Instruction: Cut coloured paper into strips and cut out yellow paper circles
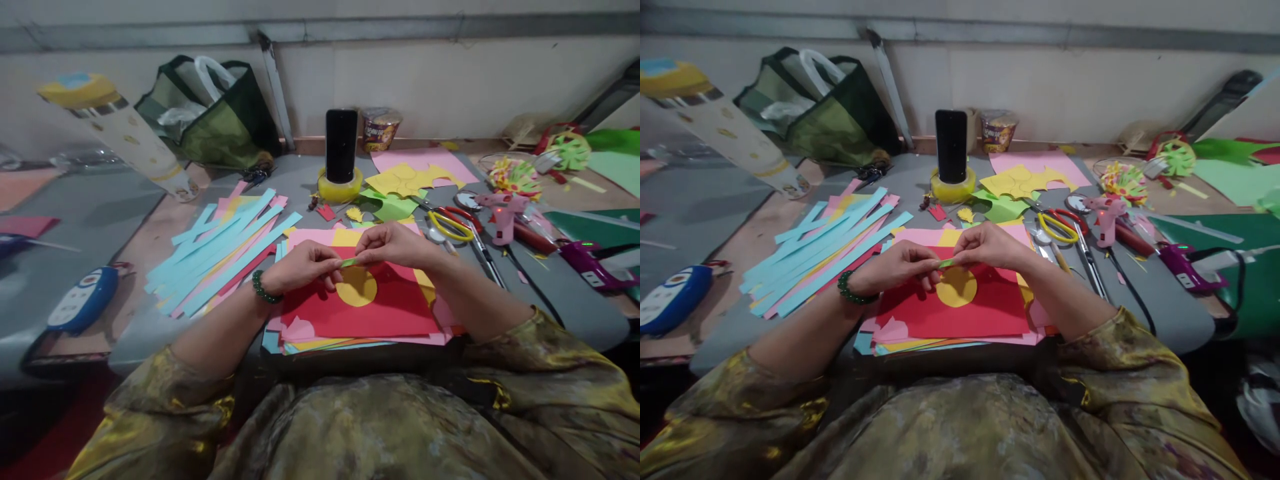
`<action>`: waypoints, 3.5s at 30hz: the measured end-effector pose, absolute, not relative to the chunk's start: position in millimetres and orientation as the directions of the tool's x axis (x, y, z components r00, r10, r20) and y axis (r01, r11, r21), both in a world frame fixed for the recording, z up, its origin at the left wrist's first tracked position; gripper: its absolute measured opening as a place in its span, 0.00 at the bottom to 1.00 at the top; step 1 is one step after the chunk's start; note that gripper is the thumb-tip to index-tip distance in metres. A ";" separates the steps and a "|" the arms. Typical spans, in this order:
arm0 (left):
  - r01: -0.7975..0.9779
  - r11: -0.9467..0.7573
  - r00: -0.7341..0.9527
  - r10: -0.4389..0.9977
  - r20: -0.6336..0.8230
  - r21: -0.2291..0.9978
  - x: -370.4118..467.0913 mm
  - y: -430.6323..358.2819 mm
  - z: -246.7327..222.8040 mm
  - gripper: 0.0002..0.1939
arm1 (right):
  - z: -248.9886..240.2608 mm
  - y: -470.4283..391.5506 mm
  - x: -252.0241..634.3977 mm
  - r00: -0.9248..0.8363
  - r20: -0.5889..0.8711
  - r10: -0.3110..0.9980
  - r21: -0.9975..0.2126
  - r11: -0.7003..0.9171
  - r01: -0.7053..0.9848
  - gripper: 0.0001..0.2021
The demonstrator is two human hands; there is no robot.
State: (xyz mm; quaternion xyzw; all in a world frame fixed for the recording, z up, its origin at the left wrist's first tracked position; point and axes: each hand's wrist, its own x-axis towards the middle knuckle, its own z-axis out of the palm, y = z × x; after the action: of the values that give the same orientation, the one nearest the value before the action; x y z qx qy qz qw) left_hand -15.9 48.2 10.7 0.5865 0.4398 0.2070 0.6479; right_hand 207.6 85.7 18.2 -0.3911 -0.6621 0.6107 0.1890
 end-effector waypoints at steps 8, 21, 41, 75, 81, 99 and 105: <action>0.256 0.174 0.539 0.791 -0.290 0.951 -13.8 47.0 12.1 0.19 | 22.8 77.7 200.6 -0.589 -0.149 0.795 -0.920 0.107 0.378 0.22; 0.238 0.143 0.466 0.851 -0.242 0.961 -34.7 53.0 24.9 0.22 | 41.9 87.4 217.6 -0.569 -0.205 0.796 -0.934 0.015 0.358 0.19; -0.210 0.158 -0.010 0.986 -0.164 0.965 -5.8 40.3 32.9 0.10 | 51.8 33.8 182.6 -0.412 0.010 0.911 -0.839 0.232 0.492 0.12; -0.180 0.294 0.197 0.946 -0.258 0.939 -3.7 44.2 21.3 0.16 | 28.4 98.8 318.1 0.122 -0.086 0.989 0.057 -0.118 0.991 0.18; -0.190 0.252 0.203 0.956 -0.214 0.949 -9.2 48.0 17.2 0.17 | 32.7 119.7 320.7 0.141 -0.076 0.987 0.075 -0.136 0.988 0.19; -0.254 0.309 0.171 0.947 -0.272 0.916 -9.0 48.8 25.5 0.11 | 37.0 92.8 374.7 -0.113 0.013 0.994 -0.336 0.111 0.935 0.13; -0.263 0.304 0.165 0.949 -0.268 0.916 -8.8 48.9 24.8 0.11 | 54.9 73.0 367.3 -0.114 -0.069 0.991 -0.768 0.020 0.641 0.27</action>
State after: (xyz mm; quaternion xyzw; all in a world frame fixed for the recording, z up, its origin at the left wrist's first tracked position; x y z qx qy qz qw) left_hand -8.8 48.9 24.8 0.3747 0.4581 0.4558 0.6649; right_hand 367.3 73.0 54.9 -0.6130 -0.6654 0.3379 0.2592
